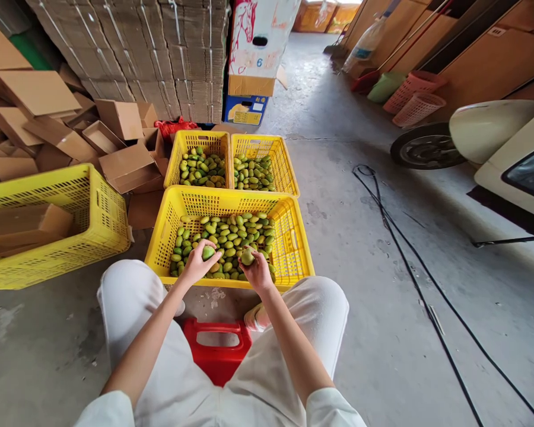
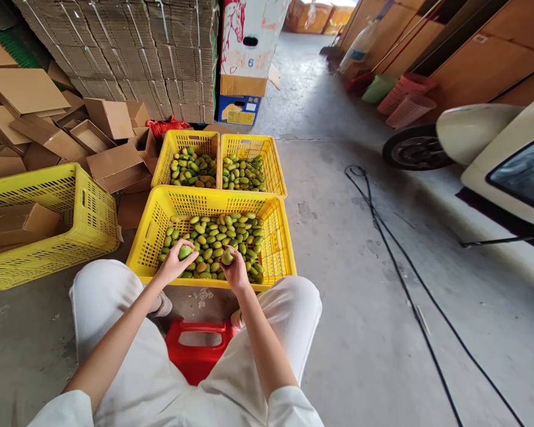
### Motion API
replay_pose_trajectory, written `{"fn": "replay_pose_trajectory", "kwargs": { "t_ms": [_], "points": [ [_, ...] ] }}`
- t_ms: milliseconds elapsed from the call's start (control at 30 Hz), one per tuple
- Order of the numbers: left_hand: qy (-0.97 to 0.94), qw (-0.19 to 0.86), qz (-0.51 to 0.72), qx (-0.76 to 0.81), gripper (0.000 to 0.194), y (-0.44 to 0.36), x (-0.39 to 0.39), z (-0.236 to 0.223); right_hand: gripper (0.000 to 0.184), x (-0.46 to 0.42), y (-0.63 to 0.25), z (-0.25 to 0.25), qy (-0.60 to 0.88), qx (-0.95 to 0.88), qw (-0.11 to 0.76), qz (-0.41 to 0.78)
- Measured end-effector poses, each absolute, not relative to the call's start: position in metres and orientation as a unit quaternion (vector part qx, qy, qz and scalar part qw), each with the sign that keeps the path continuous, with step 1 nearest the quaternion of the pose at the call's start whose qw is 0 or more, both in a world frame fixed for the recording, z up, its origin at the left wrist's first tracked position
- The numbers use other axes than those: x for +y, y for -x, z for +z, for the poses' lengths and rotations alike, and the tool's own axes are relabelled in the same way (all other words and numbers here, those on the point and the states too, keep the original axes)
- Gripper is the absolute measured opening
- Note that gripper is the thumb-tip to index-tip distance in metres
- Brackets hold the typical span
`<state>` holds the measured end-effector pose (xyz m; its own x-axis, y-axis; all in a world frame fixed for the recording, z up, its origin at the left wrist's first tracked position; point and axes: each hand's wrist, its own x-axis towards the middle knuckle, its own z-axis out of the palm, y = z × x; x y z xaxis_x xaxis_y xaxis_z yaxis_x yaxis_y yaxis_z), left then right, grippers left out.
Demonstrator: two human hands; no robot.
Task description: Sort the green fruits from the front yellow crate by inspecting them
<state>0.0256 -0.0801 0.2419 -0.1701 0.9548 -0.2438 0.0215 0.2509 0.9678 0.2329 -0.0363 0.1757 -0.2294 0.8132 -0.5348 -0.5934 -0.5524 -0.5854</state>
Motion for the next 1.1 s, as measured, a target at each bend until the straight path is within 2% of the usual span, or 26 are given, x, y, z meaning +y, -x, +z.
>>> {"fn": "replay_pose_trajectory", "kwargs": {
  "t_ms": [100,200,333,467,633,767,933,1100],
  "points": [
    [-0.340,0.551,0.473,0.598,0.017,-0.024,-0.078,0.244,0.031,-0.033,-0.237,0.173,0.402,-0.115,0.475,0.774],
    [-0.292,0.590,0.484,0.577,0.023,-0.023,-0.075,0.244,0.032,-0.032,-0.235,0.175,0.406,-0.108,0.477,0.772],
    [-0.288,0.574,0.501,0.580,0.035,-0.023,-0.075,0.241,0.041,-0.037,-0.231,0.180,0.439,-0.120,0.462,0.761],
    [-0.236,0.573,0.491,0.612,0.035,-0.025,-0.076,0.234,0.046,-0.041,-0.230,0.185,0.436,-0.135,0.436,0.776],
    [-0.199,0.616,0.466,0.604,0.045,-0.032,-0.079,0.225,0.037,-0.039,-0.231,0.188,0.436,-0.147,0.422,0.781],
    [-0.185,0.642,0.472,0.575,0.040,-0.032,-0.077,0.223,0.029,-0.036,-0.232,0.184,0.406,-0.144,0.420,0.798],
    [-0.178,0.661,0.483,0.547,0.034,-0.026,-0.076,0.225,0.035,-0.037,-0.228,0.179,0.435,-0.141,0.468,0.756],
    [-0.181,0.682,0.462,0.537,0.041,-0.031,-0.079,0.229,0.050,-0.035,-0.231,0.180,0.452,-0.143,0.487,0.734]
  ]
}}
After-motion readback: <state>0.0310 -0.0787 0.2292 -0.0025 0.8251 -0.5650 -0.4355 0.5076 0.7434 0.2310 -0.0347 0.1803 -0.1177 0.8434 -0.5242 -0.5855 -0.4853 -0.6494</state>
